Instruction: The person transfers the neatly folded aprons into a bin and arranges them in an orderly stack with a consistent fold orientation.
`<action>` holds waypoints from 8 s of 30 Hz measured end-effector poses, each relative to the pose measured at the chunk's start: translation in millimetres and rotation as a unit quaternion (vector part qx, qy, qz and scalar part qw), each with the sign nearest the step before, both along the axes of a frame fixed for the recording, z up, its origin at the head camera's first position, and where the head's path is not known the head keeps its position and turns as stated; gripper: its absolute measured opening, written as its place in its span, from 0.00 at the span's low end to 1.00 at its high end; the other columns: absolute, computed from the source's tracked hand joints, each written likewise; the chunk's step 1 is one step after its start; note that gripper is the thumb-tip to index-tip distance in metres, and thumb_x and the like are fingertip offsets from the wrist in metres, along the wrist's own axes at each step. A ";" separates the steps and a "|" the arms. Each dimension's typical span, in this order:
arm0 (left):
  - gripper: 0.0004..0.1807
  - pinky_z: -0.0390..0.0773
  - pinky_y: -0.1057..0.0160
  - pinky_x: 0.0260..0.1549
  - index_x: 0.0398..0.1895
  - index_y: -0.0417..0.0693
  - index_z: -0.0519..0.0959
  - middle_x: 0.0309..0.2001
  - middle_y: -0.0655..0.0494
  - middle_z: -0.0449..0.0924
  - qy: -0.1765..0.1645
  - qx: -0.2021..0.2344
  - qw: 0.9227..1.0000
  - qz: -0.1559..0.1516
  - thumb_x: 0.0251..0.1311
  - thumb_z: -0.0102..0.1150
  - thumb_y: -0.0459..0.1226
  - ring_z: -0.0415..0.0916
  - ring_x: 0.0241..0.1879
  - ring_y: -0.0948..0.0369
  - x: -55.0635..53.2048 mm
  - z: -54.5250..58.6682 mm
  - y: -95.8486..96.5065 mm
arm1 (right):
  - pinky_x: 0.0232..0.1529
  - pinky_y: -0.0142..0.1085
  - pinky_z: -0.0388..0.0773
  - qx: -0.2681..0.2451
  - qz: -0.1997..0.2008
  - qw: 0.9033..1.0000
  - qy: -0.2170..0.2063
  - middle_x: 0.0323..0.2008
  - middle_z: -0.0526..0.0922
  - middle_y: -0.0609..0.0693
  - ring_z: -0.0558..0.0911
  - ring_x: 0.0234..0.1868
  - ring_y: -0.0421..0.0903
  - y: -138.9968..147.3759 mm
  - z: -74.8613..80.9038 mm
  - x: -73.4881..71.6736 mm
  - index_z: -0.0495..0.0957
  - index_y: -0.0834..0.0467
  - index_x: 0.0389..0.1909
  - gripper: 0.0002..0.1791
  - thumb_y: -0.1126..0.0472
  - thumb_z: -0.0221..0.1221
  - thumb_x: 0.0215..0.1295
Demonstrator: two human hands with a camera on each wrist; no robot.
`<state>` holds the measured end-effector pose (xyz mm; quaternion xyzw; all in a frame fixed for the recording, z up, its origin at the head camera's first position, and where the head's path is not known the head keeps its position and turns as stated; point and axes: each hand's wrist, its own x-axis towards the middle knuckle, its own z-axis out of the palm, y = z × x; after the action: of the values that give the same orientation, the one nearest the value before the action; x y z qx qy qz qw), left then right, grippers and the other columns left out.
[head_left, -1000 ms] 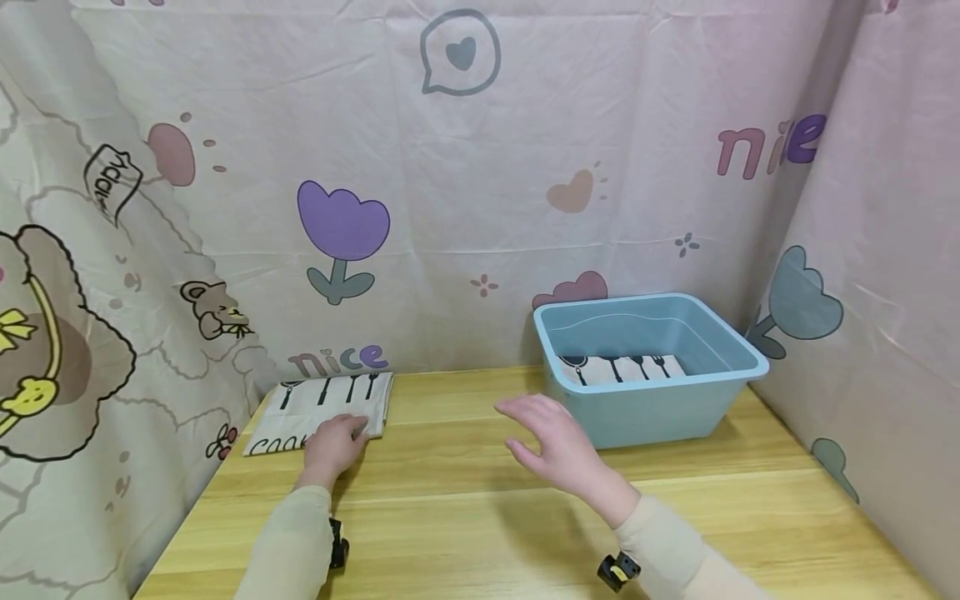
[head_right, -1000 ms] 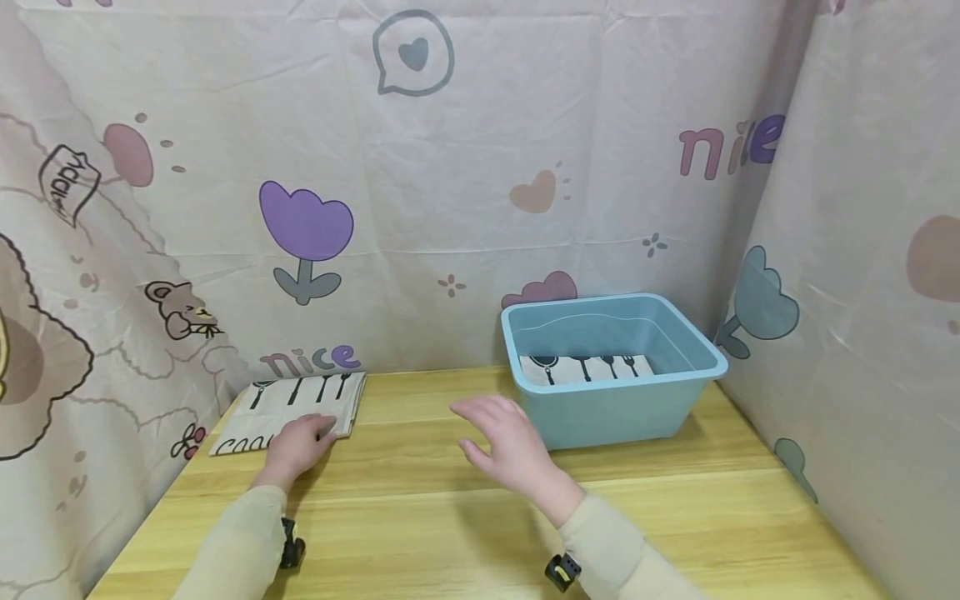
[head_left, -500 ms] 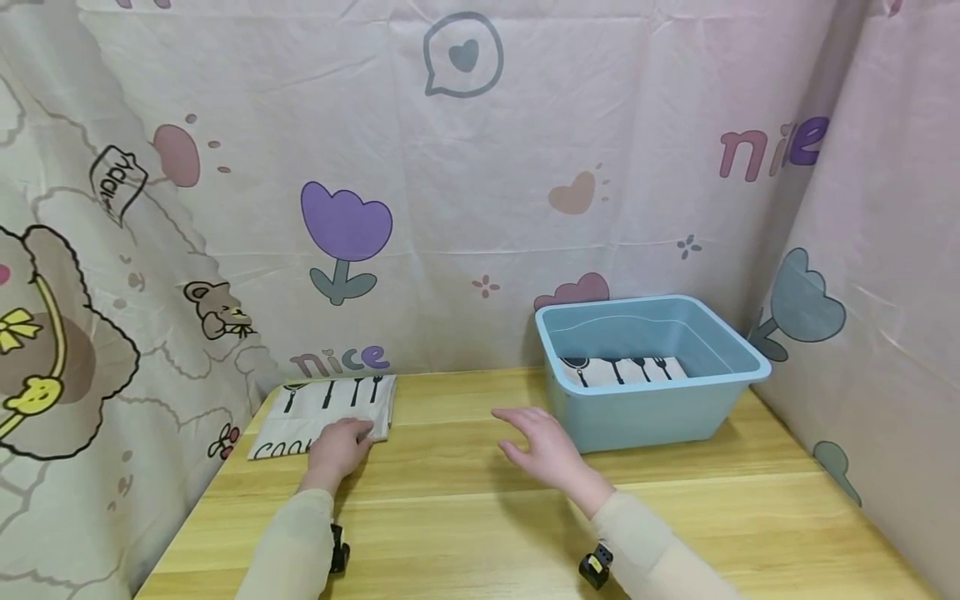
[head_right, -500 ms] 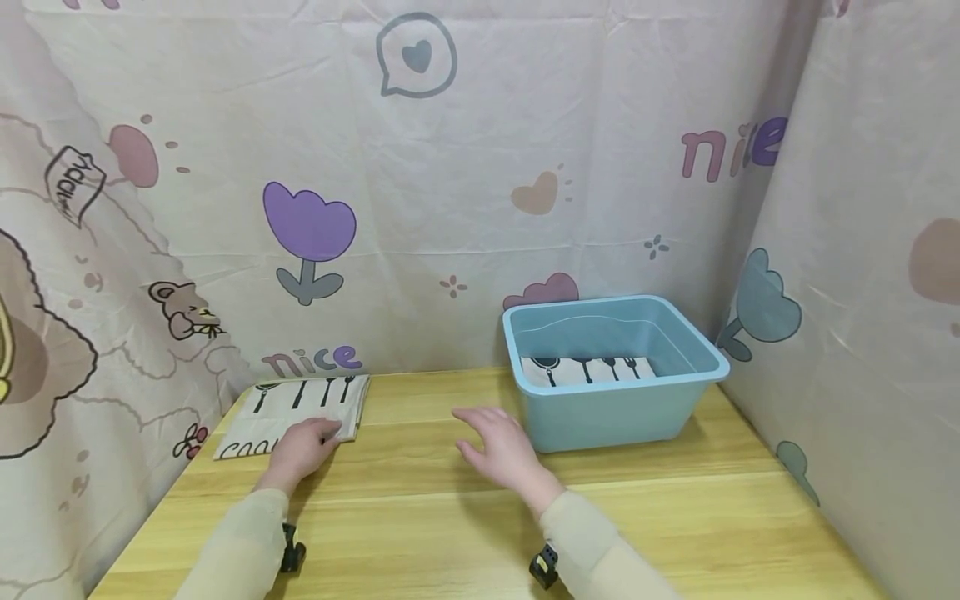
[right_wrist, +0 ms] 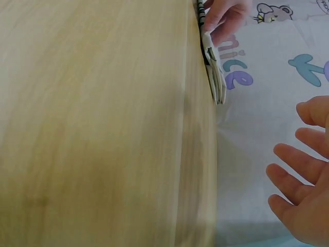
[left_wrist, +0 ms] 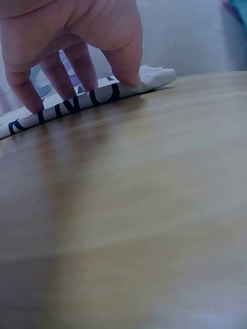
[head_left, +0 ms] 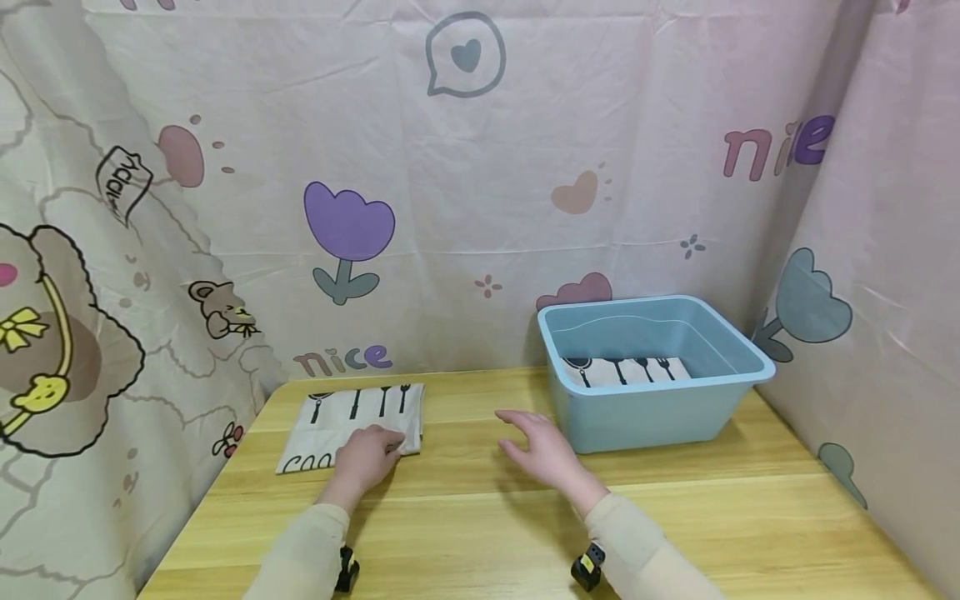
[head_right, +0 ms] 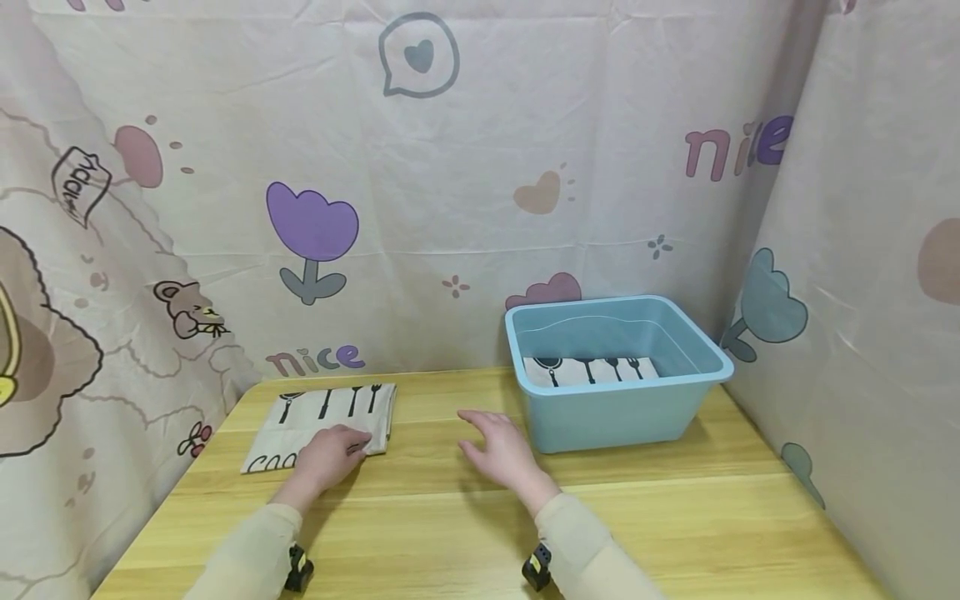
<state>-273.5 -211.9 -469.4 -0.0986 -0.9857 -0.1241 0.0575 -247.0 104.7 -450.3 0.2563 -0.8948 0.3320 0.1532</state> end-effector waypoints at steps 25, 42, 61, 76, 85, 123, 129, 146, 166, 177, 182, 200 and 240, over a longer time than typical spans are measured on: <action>0.10 0.74 0.54 0.18 0.44 0.57 0.87 0.30 0.56 0.72 0.053 -0.039 0.992 -0.112 0.60 0.66 0.36 0.67 0.29 0.56 46.9 7.7 104.7 | 0.58 0.53 0.74 -0.086 -0.049 0.992 -0.079 0.54 0.80 0.62 0.79 0.55 0.59 6.4 -9.7 -6.5 0.73 0.66 0.62 0.24 0.64 0.62 0.66; 0.12 0.80 0.53 0.37 0.47 0.46 0.83 0.39 0.52 0.82 0.011 0.039 0.981 -0.190 0.61 0.65 0.38 0.79 0.38 0.54 48.5 16.3 100.7 | 0.53 0.53 0.77 -0.113 -0.042 0.987 -0.101 0.51 0.81 0.65 0.81 0.50 0.63 6.0 -19.9 -8.7 0.73 0.69 0.59 0.24 0.64 0.63 0.65; 0.26 0.77 0.43 0.50 0.64 0.30 0.71 0.52 0.33 0.79 -0.011 0.260 0.965 0.022 0.67 0.59 0.37 0.79 0.49 0.42 23.2 29.8 30.6 | 0.54 0.54 0.76 -0.155 -0.030 0.976 -0.148 0.52 0.78 0.70 0.80 0.51 0.65 -3.9 -22.9 -11.7 0.70 0.72 0.61 0.25 0.65 0.60 0.67; 0.36 0.60 0.37 0.64 0.68 0.21 0.56 0.66 0.20 0.58 -0.105 0.294 0.946 0.084 0.71 0.53 0.43 0.58 0.65 0.30 12.6 29.3 -14.5 | 0.54 0.52 0.77 -0.179 -0.074 0.953 -0.232 0.54 0.78 0.69 0.77 0.57 0.63 -9.9 -20.5 -16.9 0.68 0.72 0.63 0.29 0.60 0.62 0.67; 0.42 0.78 0.51 0.39 0.72 0.24 0.51 0.68 0.23 0.55 -0.185 0.372 0.902 0.118 0.72 0.51 0.49 0.71 0.46 0.42 7.5 29.2 -27.8 | 0.45 0.46 0.83 -0.292 -0.063 0.887 -0.352 0.55 0.74 0.72 0.81 0.49 0.61 -12.0 -16.6 -21.3 0.60 0.75 0.68 0.32 0.64 0.59 0.69; 0.17 0.78 0.64 0.28 0.54 0.27 0.72 0.31 0.51 0.85 -0.260 0.549 0.783 0.130 0.66 0.55 0.31 0.79 0.29 0.61 1.0 8.9 -36.3 | 0.41 0.44 0.84 -0.369 -0.054 0.830 -0.415 0.46 0.81 0.63 0.82 0.39 0.49 -8.8 -29.2 -29.1 0.65 0.76 0.63 0.28 0.71 0.59 0.64; 0.28 0.79 0.62 0.29 0.67 0.28 0.64 0.35 0.50 0.84 -0.251 0.512 0.811 0.129 0.66 0.56 0.29 0.78 0.31 0.60 1.8 7.8 -33.4 | 0.41 0.45 0.84 -0.385 -0.046 0.825 -0.411 0.44 0.81 0.64 0.82 0.37 0.49 -9.5 -31.2 -28.8 0.64 0.78 0.61 0.28 0.72 0.59 0.62; 0.30 0.82 0.57 0.30 0.69 0.33 0.66 0.47 0.42 0.82 -0.186 0.532 0.813 0.144 0.62 0.55 0.25 0.80 0.34 0.58 9.8 1.9 -27.7 | 0.36 0.41 0.84 -0.360 -0.090 0.842 -0.391 0.43 0.81 0.60 0.82 0.36 0.47 -14.6 -31.7 -27.0 0.67 0.70 0.63 0.27 0.73 0.58 0.62; 0.34 0.82 0.58 0.33 0.72 0.38 0.63 0.45 0.50 0.77 -0.164 0.590 0.783 0.112 0.62 0.56 0.24 0.79 0.35 0.59 19.8 29.3 -34.7 | 0.38 0.41 0.83 -0.441 -0.001 0.810 -0.387 0.43 0.80 0.60 0.81 0.34 0.46 -7.3 -10.6 -21.1 0.63 0.69 0.66 0.28 0.75 0.55 0.64; 0.34 0.82 0.60 0.35 0.72 0.40 0.63 0.44 0.53 0.72 -0.148 0.598 0.782 0.097 0.62 0.59 0.26 0.78 0.36 0.60 26.4 55.6 -39.2 | 0.36 0.40 0.83 -0.443 0.001 0.815 -0.372 0.42 0.80 0.58 0.81 0.34 0.46 -9.0 16.4 -19.1 0.66 0.67 0.64 0.27 0.75 0.55 0.64; 0.33 0.81 0.62 0.36 0.72 0.45 0.66 0.43 0.56 0.71 -0.142 0.609 0.775 0.089 0.63 0.59 0.26 0.75 0.38 0.64 31.1 69.3 -40.5 | 0.36 0.40 0.82 -0.456 0.005 0.813 -0.362 0.41 0.78 0.58 0.80 0.35 0.47 -10.2 30.5 -18.9 0.67 0.67 0.63 0.26 0.77 0.55 0.62; 0.31 0.82 0.64 0.38 0.71 0.53 0.70 0.42 0.62 0.74 -0.095 0.618 0.780 0.029 0.65 0.60 0.28 0.73 0.42 0.66 36.6 125.1 -41.1 | 0.38 0.36 0.81 -0.456 0.018 0.829 -0.323 0.47 0.76 0.59 0.78 0.42 0.47 -6.3 87.7 -18.7 0.69 0.64 0.64 0.26 0.77 0.55 0.64; 0.31 0.76 0.64 0.33 0.69 0.49 0.72 0.43 0.54 0.72 -0.094 0.638 0.764 0.001 0.62 0.56 0.23 0.72 0.41 0.60 -11.4 187.5 94.3 | 0.31 0.28 0.81 -0.401 -0.015 0.882 -0.247 0.40 0.77 0.49 0.81 0.33 0.38 124.1 161.4 -19.2 0.58 0.68 0.70 0.29 0.71 0.52 0.70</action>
<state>-284.9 -117.6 -281.9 -0.0259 -0.6796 -0.7330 0.0148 -266.2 228.8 -288.9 0.0690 -0.6977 0.7127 0.0215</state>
